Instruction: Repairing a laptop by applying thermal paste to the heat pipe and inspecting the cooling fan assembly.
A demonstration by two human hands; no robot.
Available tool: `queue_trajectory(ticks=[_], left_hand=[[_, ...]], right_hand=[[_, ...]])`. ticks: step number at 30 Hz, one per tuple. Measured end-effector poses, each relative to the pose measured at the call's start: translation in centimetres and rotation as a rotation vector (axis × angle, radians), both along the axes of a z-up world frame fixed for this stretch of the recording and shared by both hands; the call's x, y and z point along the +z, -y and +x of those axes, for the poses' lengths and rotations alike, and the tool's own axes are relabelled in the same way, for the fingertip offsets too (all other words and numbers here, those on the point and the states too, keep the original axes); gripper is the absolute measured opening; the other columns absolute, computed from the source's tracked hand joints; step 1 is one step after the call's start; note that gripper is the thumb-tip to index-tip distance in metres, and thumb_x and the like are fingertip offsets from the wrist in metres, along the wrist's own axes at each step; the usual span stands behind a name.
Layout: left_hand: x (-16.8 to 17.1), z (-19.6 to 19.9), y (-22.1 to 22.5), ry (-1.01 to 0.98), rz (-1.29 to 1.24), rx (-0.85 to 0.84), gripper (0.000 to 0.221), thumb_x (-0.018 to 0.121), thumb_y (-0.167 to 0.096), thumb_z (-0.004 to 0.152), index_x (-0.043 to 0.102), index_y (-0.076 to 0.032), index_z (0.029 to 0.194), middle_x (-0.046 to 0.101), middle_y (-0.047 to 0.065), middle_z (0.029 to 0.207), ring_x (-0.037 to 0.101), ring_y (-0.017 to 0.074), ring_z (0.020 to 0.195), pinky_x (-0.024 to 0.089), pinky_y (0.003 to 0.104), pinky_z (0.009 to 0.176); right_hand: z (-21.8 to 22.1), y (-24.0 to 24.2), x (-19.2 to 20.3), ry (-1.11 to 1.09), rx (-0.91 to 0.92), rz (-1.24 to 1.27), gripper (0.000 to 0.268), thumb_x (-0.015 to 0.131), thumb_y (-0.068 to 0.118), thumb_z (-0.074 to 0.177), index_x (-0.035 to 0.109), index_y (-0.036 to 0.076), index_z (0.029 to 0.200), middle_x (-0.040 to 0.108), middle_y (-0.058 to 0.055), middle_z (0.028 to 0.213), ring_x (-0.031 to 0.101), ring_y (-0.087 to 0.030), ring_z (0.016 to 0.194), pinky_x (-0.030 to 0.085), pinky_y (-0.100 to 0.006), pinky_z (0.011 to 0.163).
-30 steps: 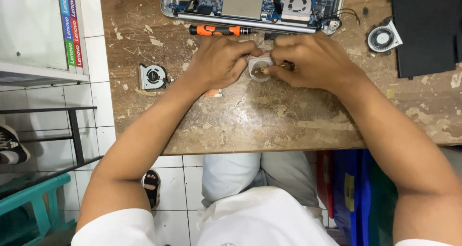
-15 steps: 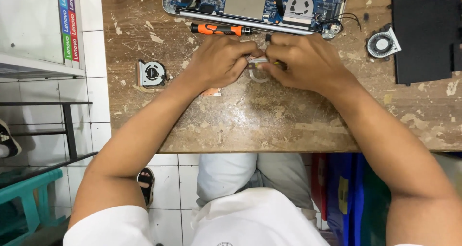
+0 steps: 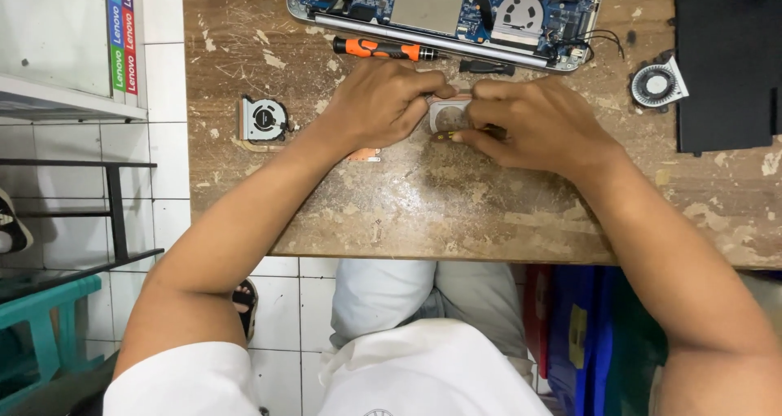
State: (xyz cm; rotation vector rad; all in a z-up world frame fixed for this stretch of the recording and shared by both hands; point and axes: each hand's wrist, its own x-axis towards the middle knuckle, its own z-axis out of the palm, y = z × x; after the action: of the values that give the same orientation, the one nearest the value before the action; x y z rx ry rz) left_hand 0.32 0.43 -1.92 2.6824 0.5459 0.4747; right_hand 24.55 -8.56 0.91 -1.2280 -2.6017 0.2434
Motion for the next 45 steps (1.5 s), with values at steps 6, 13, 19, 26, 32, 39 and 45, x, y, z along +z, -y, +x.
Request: queue_trajectory(ticks=[6,13,19,26,32,39,45], left_hand=[[2.1,-0.3,0.7,0.044,-0.136,-0.009,0.036,0.04,-0.008,0.081,0.071,-0.011,0.1,0.065,0.014,0.062,0.068,0.0345,0.067,0.053,0.046,0.062],[1.8,-0.5,0.3,0.028,-0.168,-0.033,0.039,0.038,-0.008,0.082,0.071,-0.012,0.102,0.064,0.014,0.063,0.068,0.0353,0.07,0.053,0.046,0.063],[0.6,-0.3,0.3,0.018,0.03,-0.01,0.042,0.042,-0.001,0.086,0.075,-0.014,0.109,0.064,0.004,0.063,0.055,0.0196,0.049,0.033,0.033,0.038],[0.5,-0.1,0.1,0.017,0.023,-0.008,0.044,0.044,-0.001,0.084,0.076,-0.014,0.112,0.063,0.008,0.066,0.06,0.0244,0.056,0.04,0.037,0.045],[0.4,-0.3,0.1,0.018,0.022,0.003,0.042,0.045,-0.002,0.085,0.075,-0.014,0.111,0.056,0.007,0.065,0.055,0.0245,0.055,0.038,0.038,0.046],[0.8,-0.1,0.3,0.017,0.043,0.008,0.041,0.043,-0.001,0.085,0.075,-0.013,0.108,0.063,0.007,0.063,0.059,0.0231,0.053,0.038,0.037,0.042],[1.0,0.2,0.3,0.006,0.02,0.011,0.036,0.043,-0.005,0.087,0.073,-0.014,0.105,0.073,0.006,0.074,0.069,0.0271,0.062,0.041,0.041,0.042]], right_hand=[[0.8,-0.4,2.3,0.01,-0.073,-0.282,0.027,0.074,0.03,0.095,0.069,0.011,0.077,0.056,0.004,0.077,0.051,-0.015,0.054,0.042,-0.028,0.05],[2.1,-0.2,1.7,0.006,-0.109,-0.284,0.026,0.076,0.028,0.093,0.068,0.012,0.074,0.057,0.005,0.077,0.051,-0.014,0.053,0.042,-0.029,0.051],[2.8,-0.1,0.0,0.061,-0.172,-0.036,0.033,0.074,0.038,0.104,0.063,0.016,0.082,0.053,0.006,0.079,0.052,-0.021,0.052,0.036,-0.037,0.038],[2.8,-0.2,-1.0,0.02,-0.172,0.047,0.035,0.07,0.036,0.108,0.06,0.013,0.083,0.05,0.003,0.08,0.051,-0.02,0.051,0.039,-0.036,0.036],[2.9,-0.5,-0.9,0.082,-0.193,0.126,0.035,0.069,0.043,0.106,0.064,0.015,0.085,0.054,0.004,0.085,0.056,-0.021,0.049,0.045,-0.037,0.034],[1.5,-0.6,-1.0,0.064,-0.203,0.047,0.033,0.066,0.041,0.106,0.062,0.014,0.088,0.051,0.003,0.084,0.059,-0.023,0.052,0.043,-0.04,0.033],[1.5,-0.7,-0.8,0.041,-0.186,0.043,0.028,0.071,0.038,0.104,0.066,0.014,0.092,0.055,0.003,0.084,0.06,-0.024,0.057,0.047,-0.041,0.038]])
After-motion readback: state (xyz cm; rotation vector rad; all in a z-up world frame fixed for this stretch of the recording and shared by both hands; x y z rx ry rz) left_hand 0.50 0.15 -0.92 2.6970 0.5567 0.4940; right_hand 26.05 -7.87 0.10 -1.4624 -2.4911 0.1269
